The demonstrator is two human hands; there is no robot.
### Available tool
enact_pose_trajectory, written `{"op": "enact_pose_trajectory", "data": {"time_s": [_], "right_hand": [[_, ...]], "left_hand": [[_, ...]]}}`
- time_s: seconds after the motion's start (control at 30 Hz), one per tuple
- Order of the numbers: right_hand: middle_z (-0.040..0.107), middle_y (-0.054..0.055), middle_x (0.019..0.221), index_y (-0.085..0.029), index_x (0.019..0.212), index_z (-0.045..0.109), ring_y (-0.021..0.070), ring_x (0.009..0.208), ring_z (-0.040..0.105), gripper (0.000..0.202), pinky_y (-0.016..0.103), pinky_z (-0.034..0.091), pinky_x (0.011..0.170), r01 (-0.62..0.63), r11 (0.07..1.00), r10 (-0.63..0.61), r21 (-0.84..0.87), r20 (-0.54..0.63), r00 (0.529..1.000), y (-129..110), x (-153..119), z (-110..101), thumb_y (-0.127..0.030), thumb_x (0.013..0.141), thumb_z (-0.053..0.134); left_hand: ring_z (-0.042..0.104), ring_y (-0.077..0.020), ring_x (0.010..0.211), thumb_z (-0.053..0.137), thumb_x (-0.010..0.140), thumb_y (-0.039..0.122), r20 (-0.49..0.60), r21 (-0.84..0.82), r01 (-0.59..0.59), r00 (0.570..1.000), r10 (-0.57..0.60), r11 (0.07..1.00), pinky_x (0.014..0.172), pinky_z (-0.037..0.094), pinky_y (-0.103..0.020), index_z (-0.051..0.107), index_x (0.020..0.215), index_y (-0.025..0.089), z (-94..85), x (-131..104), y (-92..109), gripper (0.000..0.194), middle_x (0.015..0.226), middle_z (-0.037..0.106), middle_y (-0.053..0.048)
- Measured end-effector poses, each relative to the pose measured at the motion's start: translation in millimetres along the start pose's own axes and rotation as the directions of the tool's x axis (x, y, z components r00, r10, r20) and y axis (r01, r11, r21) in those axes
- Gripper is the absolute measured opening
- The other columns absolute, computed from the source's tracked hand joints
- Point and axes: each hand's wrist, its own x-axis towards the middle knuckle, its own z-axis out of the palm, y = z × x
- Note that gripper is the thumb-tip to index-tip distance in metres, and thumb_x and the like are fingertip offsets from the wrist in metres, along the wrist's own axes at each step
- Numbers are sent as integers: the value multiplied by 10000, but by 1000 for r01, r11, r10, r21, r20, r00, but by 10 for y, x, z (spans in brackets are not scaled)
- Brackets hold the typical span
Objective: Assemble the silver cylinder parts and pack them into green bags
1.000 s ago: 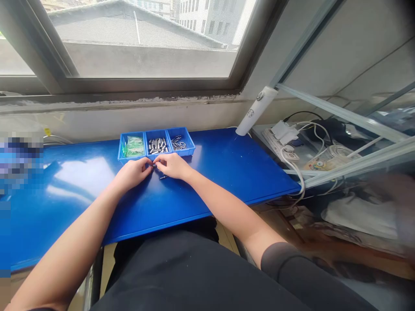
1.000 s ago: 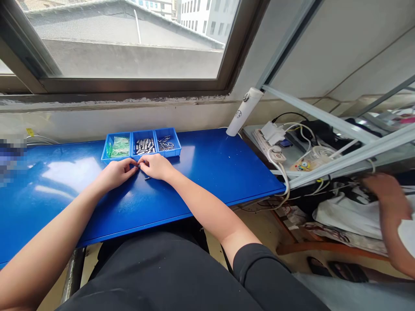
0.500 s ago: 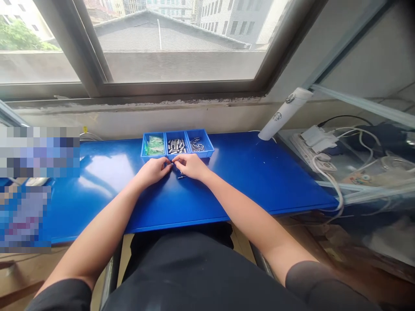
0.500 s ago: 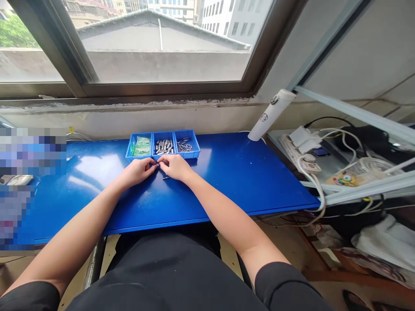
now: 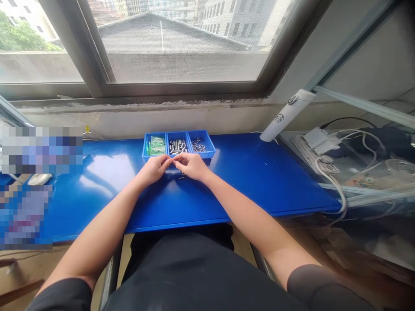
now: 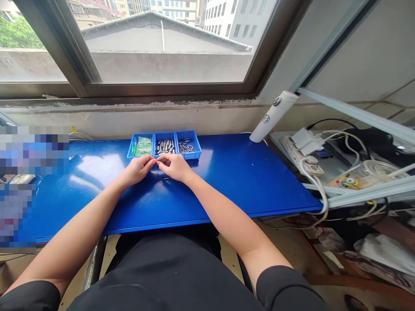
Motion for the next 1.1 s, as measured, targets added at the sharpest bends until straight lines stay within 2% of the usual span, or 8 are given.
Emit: {"op": "enact_pose_trajectory", "data": {"time_s": [0.2, 0.37, 0.6, 0.83, 0.97, 1.1], "right_hand": [[756, 63, 884, -158, 920, 730, 155, 739, 682, 187, 279, 545, 701, -47, 986, 66, 159, -115, 991, 38, 32, 13, -304, 821, 668], [751, 57, 861, -160, 917, 726, 154, 731, 678, 190, 284, 546, 696, -51, 979, 76, 197, -118, 990, 76, 43, 22, -314, 819, 674], [738, 48, 852, -159, 999, 735, 139, 713, 645, 263, 280, 528, 700, 31, 986, -15, 162, -97, 995, 69, 21, 49, -346, 821, 686], [754, 74, 914, -156, 1019, 729, 156, 742, 672, 278, 295, 541, 702, 12, 966, 14, 258, -99, 995, 119, 45, 68, -367, 853, 659], [749, 68, 882, -155, 1004, 729, 157, 723, 665, 273, 293, 537, 684, 8, 957, 22, 289, -98, 995, 148, 53, 102, -369, 851, 653], [738, 54, 846, -161, 986, 734, 150, 699, 653, 266, 288, 529, 670, 9, 965, 16, 263, -93, 996, 172, 45, 127, -374, 861, 636]], "left_hand": [[382, -99, 471, 560, 936, 449, -71, -119, -28, 997, 19, 992, 503, 302, -231, 651, 1068, 173, 16, -24, 40, 319, 514, 439, 81], [381, -94, 463, 563, 937, 410, -113, -114, -48, 993, 35, 992, 499, 302, -227, 650, 1060, 179, 20, -26, 41, 276, 514, 439, 83], [435, -104, 529, 498, 962, 441, -108, -38, -68, 992, 63, 997, 521, 337, -232, 663, 871, 168, -12, -15, 27, 332, 605, 548, 32], [416, -95, 471, 578, 931, 420, -127, -86, -76, 990, 64, 993, 515, 339, -226, 646, 1125, 185, 0, -19, 42, 312, 532, 451, 86], [422, -90, 477, 577, 930, 370, -147, -84, -94, 986, 81, 992, 531, 357, -220, 628, 1137, 203, -2, -21, 50, 271, 555, 466, 89], [421, -96, 476, 562, 942, 403, -135, -51, -89, 988, 81, 995, 528, 352, -226, 641, 1066, 200, 3, -20, 35, 251, 538, 465, 84]]}}
